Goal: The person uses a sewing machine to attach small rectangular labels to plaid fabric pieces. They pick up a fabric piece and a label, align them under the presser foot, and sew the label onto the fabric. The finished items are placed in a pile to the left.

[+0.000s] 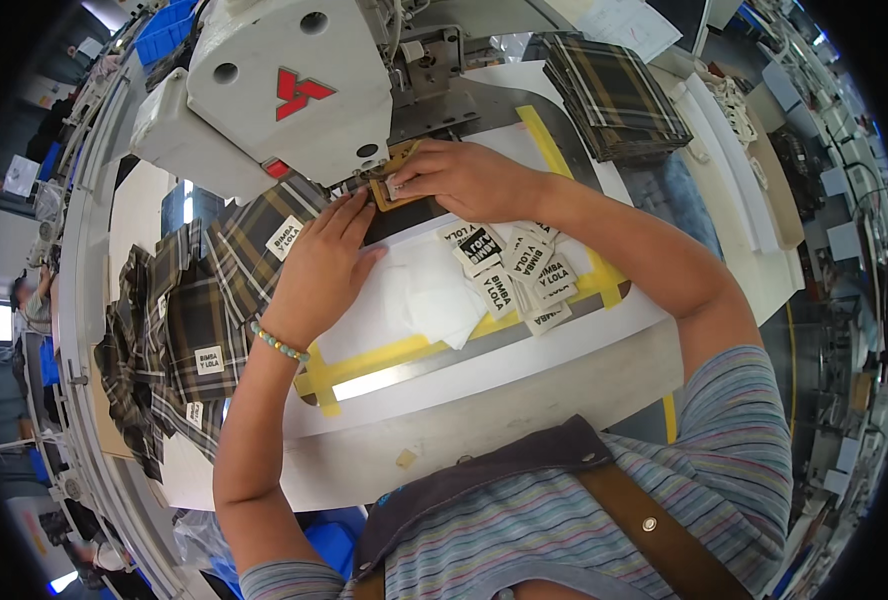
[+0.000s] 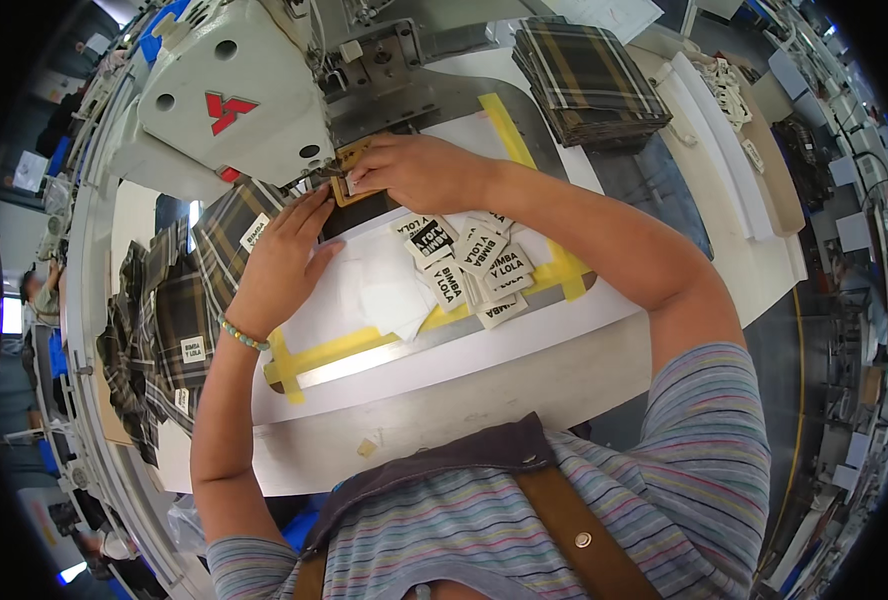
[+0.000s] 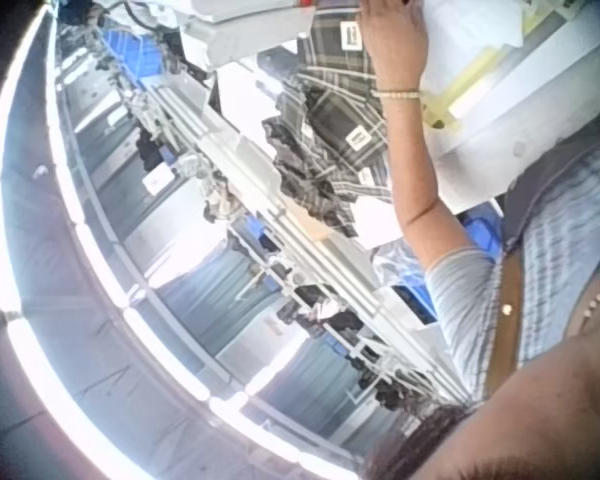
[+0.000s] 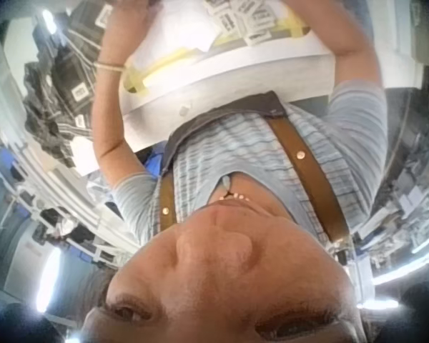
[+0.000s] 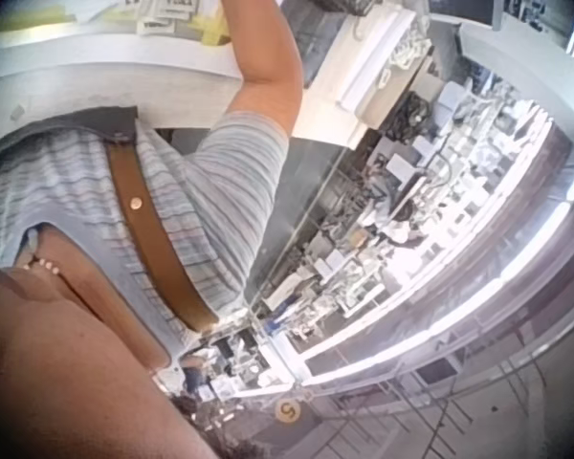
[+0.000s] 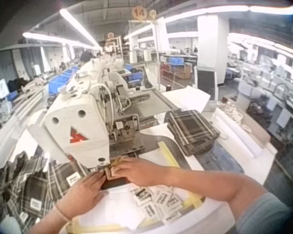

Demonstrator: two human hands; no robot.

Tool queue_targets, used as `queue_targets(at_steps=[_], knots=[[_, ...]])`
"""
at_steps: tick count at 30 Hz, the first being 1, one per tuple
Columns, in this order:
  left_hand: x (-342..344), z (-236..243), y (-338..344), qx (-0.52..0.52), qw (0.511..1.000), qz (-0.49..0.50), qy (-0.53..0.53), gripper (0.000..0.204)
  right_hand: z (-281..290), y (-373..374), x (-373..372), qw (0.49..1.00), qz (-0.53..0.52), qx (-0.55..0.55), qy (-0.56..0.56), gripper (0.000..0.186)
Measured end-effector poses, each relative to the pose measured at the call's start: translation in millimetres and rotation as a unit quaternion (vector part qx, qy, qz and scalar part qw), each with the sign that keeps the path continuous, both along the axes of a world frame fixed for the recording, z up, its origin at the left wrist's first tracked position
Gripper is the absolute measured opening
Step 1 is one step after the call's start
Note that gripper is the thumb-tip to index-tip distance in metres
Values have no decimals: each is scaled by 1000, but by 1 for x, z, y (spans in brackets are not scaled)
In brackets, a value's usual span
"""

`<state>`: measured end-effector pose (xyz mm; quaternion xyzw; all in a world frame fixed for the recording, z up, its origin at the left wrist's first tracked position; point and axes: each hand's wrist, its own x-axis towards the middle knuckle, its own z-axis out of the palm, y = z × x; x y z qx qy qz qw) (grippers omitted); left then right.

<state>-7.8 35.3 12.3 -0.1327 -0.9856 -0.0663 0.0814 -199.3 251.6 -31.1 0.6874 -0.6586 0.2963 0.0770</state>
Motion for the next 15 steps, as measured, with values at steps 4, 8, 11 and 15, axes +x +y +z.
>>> queue_targets(at_steps=[4, 8, 11, 15], knots=[[1, 0, 0, 1, 1000, -10, 2, 50, 2, 1, 3, 1000, -11, 9, -16, 36], [4, 2, -1, -3, 1000, 1, -4, 49, 5, -1, 2, 1000, -10, 16, -14, 36], [10, 8, 6, -5, 1000, -12, 5, 47, 6, -2, 3, 1000, -10, 16, -15, 38], [39, 47, 40, 89, 993, -80, -19, 44, 5, -1, 1, 1000, -16, 6, -6, 40]])
